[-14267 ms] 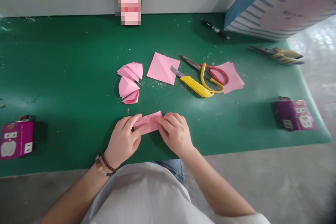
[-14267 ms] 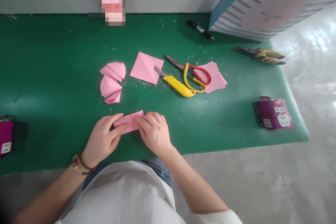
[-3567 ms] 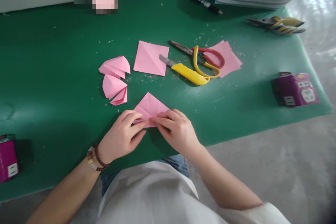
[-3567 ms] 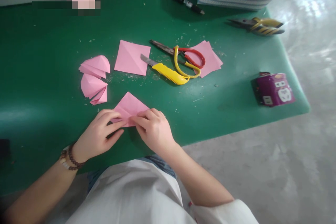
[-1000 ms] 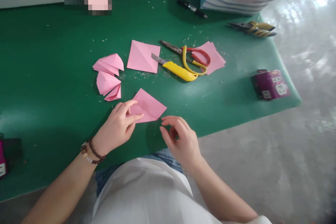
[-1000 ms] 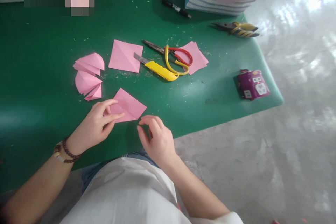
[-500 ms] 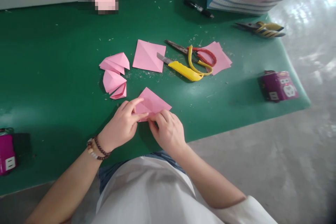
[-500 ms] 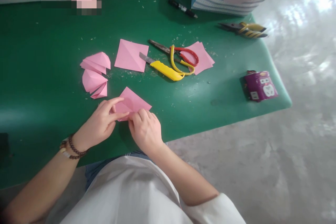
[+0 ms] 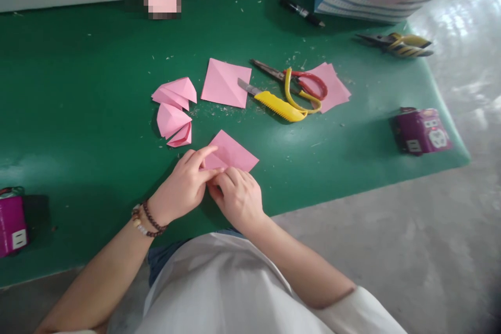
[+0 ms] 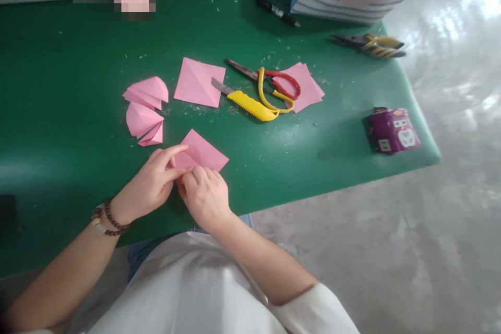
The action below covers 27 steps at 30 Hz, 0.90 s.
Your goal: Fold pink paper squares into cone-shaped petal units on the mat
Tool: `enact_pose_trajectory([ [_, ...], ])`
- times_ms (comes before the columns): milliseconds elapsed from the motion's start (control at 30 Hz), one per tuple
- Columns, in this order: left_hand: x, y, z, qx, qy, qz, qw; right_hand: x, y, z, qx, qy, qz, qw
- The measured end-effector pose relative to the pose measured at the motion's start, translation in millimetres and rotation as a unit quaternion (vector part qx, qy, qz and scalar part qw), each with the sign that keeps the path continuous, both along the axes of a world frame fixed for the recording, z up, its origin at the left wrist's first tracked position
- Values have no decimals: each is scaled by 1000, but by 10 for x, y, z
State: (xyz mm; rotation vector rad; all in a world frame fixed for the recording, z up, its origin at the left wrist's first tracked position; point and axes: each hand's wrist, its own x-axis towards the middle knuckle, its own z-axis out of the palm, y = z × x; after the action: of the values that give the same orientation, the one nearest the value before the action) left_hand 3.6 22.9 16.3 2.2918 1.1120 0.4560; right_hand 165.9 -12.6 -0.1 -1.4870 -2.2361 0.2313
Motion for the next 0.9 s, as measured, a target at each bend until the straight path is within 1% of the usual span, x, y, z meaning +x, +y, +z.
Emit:
enact_pose_trajectory([
  [100,-10,0,2,9,6,-8,1000,134,59,92,-29,80,48,995],
  [133,-13,0,1,14,11,-14,1000,235,101,124,-28,104,60,992],
  [167,-16,-1,1,19,17,-21,999,359,154,148,-12,111,56,992],
  [200,-19,-1,0,27,23,-27,999,497,215,162,7,103,57,993],
  [267,-21,1,-3,49,32,-36,998,767,345,154,39,53,78,995],
  [333,-23,8,-11,72,35,-42,996,969,455,116,33,3,119,992],
  [400,-28,19,-23,95,36,-46,994,1070,523,78,29,-25,151,988],
  [500,-39,35,-38,134,31,-44,990,1079,542,60,59,-46,182,980],
  [600,-39,29,-36,180,25,-16,983,1033,495,81,96,-55,203,973],
  [667,-31,10,-34,207,26,-6,978,1005,449,94,108,-53,229,966],
  [767,-21,-29,-55,229,20,-47,972,971,398,98,108,-35,269,956],
  [833,-26,-51,-80,223,14,-77,972,956,394,94,90,-7,279,956],
  [900,-44,-62,-100,212,11,-89,973,950,416,90,63,32,279,958],
])
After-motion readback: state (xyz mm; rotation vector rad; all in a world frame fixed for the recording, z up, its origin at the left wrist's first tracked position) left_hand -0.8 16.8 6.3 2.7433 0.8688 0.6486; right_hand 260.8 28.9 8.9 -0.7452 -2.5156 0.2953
